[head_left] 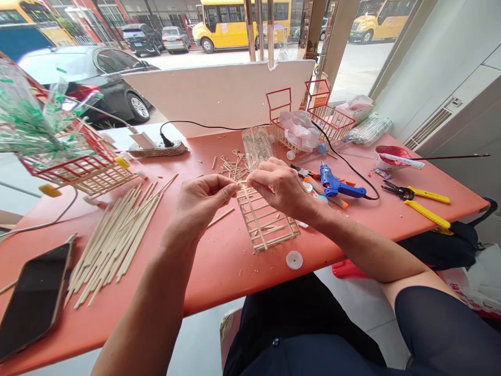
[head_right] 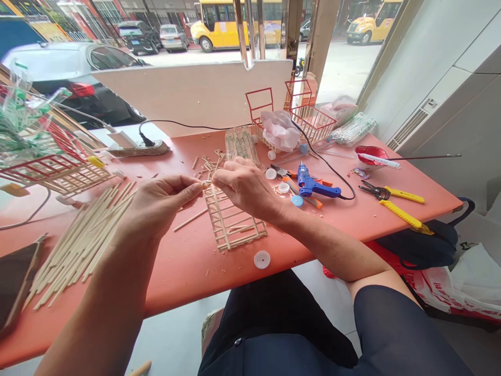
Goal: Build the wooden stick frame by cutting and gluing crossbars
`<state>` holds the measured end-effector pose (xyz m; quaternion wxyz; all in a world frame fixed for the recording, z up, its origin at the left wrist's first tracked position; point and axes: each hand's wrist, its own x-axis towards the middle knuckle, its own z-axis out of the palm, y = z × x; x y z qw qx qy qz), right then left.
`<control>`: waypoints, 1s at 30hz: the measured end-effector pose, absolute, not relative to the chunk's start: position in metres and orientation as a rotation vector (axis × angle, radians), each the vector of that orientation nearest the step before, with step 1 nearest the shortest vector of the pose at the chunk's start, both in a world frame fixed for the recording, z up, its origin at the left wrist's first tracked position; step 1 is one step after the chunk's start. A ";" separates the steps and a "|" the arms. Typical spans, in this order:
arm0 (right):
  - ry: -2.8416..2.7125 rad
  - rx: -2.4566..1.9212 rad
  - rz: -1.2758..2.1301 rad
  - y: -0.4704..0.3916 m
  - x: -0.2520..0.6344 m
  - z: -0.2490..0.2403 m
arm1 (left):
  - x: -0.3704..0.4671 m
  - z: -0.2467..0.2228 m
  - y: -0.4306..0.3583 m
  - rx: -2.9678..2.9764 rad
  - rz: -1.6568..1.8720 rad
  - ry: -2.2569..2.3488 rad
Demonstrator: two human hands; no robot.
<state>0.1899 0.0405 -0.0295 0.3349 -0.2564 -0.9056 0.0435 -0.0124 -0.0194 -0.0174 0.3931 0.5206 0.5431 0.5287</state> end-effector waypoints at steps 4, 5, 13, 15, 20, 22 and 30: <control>-2.363 -0.668 0.117 0.041 0.190 -0.030 | -0.013 -0.017 -0.019 1.328 1.340 1.378; -2.364 -0.666 0.113 0.041 0.190 -0.030 | -0.013 -0.017 -0.019 1.329 1.340 1.379; -2.369 -0.661 0.092 0.040 0.190 -0.030 | -0.013 -0.018 -0.019 1.347 1.338 1.386; -2.376 -0.664 0.095 0.040 0.190 -0.029 | -0.013 -0.018 -0.020 1.360 1.334 1.392; -2.378 -0.664 0.085 0.040 0.190 -0.029 | -0.015 -0.020 -0.019 1.364 1.327 1.388; -2.374 -0.657 0.087 0.040 0.190 -0.030 | -0.016 -0.021 -0.018 1.366 1.328 1.385; -2.373 -0.656 0.096 0.041 0.190 -0.030 | -0.014 -0.019 -0.019 1.348 1.335 1.385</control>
